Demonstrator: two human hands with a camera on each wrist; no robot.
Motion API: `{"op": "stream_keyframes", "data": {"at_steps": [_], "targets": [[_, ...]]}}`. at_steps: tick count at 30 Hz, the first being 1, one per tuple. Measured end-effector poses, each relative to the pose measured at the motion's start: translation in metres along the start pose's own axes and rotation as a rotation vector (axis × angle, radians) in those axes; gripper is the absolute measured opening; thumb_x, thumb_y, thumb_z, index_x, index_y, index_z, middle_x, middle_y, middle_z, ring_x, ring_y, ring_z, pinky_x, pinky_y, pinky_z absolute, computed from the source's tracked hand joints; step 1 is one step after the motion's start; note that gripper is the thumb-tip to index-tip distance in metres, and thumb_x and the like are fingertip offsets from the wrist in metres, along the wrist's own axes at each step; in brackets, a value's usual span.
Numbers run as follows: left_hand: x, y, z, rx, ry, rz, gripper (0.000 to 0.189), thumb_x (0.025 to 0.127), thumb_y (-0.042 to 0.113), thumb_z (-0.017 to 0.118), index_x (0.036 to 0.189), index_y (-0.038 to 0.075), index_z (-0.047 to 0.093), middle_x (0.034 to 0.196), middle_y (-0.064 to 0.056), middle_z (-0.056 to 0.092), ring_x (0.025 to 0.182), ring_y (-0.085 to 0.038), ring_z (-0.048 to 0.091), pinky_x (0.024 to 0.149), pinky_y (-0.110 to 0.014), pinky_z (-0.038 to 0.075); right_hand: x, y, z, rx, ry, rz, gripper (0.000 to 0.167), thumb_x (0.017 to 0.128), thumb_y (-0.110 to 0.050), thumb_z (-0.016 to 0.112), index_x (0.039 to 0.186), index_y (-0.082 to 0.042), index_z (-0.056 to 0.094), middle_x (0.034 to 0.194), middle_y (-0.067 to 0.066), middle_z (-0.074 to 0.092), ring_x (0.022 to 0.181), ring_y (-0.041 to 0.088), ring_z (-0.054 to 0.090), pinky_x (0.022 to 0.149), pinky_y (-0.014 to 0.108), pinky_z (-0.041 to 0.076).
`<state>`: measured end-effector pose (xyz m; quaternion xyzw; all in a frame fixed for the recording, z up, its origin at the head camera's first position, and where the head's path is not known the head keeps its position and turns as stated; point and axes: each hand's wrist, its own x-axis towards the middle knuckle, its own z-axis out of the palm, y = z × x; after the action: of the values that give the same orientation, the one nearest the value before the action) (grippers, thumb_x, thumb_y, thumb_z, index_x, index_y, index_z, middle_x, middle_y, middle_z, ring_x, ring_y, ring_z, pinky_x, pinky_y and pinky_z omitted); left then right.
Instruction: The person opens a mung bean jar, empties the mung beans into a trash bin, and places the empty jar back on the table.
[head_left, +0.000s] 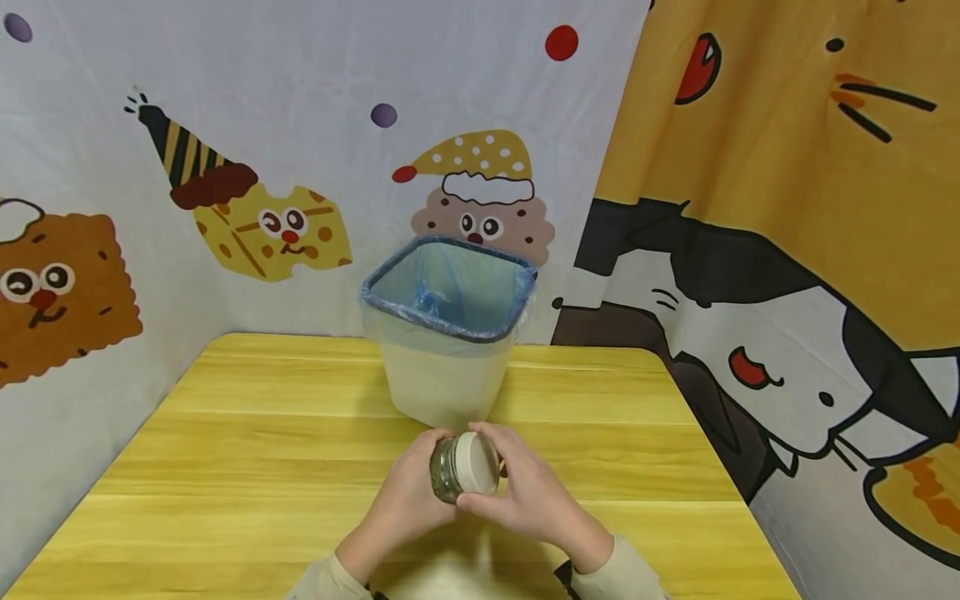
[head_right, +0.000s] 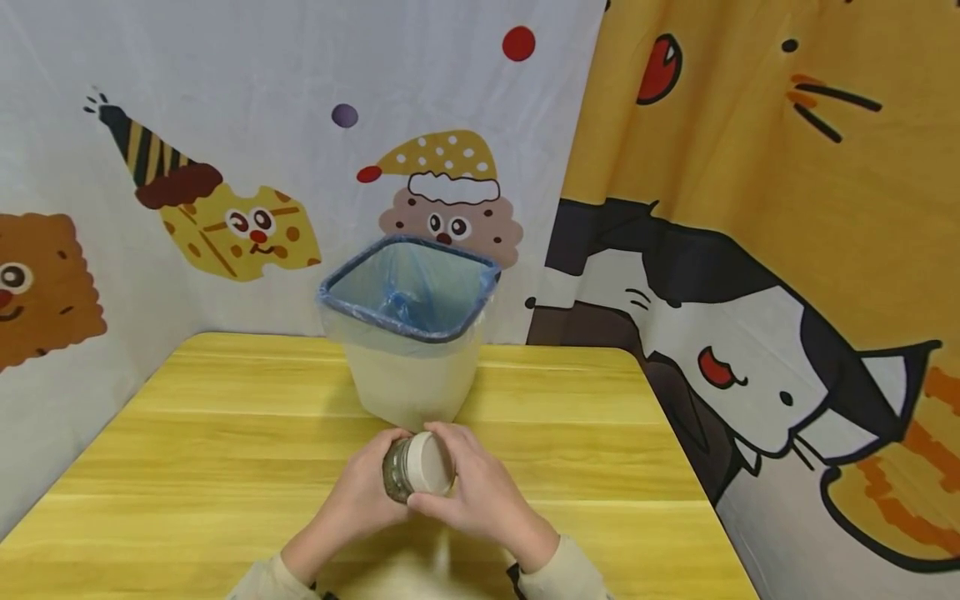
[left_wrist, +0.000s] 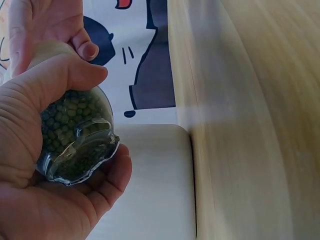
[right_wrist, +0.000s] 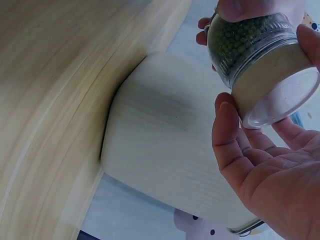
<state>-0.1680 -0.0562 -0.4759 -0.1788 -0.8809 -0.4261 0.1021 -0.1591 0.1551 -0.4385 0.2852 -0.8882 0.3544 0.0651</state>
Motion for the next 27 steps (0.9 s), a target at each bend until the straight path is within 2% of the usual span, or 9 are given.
{"op": "stream_keyframes", "data": {"at_steps": [4, 11, 17, 21, 27], "targets": [[0.0, 0.0, 0.0, -0.017, -0.002, -0.017, 0.091, 0.057, 0.013, 0.1, 0.137, 0.002, 0.058, 0.122, -0.006, 0.071, 0.104, -0.02, 0.07, 0.089, -0.037, 0.063, 0.0, 0.002, 0.0, -0.011, 0.015, -0.023, 0.085, 0.089, -0.042, 0.087, 0.158, -0.014, 0.047, 0.151, 0.009, 0.059, 0.106, 0.015, 0.065, 0.081, 0.032, 0.061], [0.001, -0.001, 0.001, -0.037, -0.011, -0.077, 0.092, 0.058, 0.016, 0.102, 0.138, 0.004, 0.059, 0.119, -0.005, 0.072, 0.102, -0.017, 0.069, 0.087, -0.034, 0.061, 0.0, 0.001, -0.001, 0.004, 0.026, -0.007, 0.087, 0.088, -0.041, 0.088, 0.159, -0.013, 0.046, 0.152, 0.011, 0.058, 0.108, 0.016, 0.064, 0.081, 0.033, 0.062], [0.0, -0.003, 0.0, -0.063, 0.008, -0.129, 0.09, 0.057, 0.018, 0.102, 0.136, 0.007, 0.06, 0.115, -0.004, 0.074, 0.101, -0.016, 0.069, 0.089, -0.037, 0.062, 0.0, 0.004, -0.004, 0.043, 0.059, 0.012, 0.087, 0.089, -0.04, 0.088, 0.16, -0.014, 0.045, 0.145, 0.008, 0.062, 0.1, 0.011, 0.063, 0.081, 0.031, 0.062], [-0.001, -0.006, -0.001, -0.08, 0.02, -0.144, 0.091, 0.057, 0.02, 0.102, 0.136, 0.007, 0.06, 0.114, -0.004, 0.074, 0.101, -0.017, 0.07, 0.089, -0.038, 0.062, 0.0, 0.007, -0.009, 0.076, 0.083, 0.024, 0.09, 0.089, -0.037, 0.088, 0.161, -0.008, 0.043, 0.138, 0.007, 0.064, 0.093, 0.011, 0.062, 0.079, 0.03, 0.061], [-0.002, -0.007, -0.003, -0.098, 0.046, -0.159, 0.09, 0.059, 0.021, 0.102, 0.136, 0.007, 0.059, 0.117, -0.006, 0.075, 0.105, -0.02, 0.072, 0.092, -0.042, 0.061, -0.001, 0.014, -0.018, 0.072, 0.093, 0.101, 0.089, 0.09, -0.038, 0.087, 0.161, -0.007, 0.044, 0.132, 0.007, 0.065, 0.086, 0.011, 0.061, 0.071, 0.028, 0.058]]}}
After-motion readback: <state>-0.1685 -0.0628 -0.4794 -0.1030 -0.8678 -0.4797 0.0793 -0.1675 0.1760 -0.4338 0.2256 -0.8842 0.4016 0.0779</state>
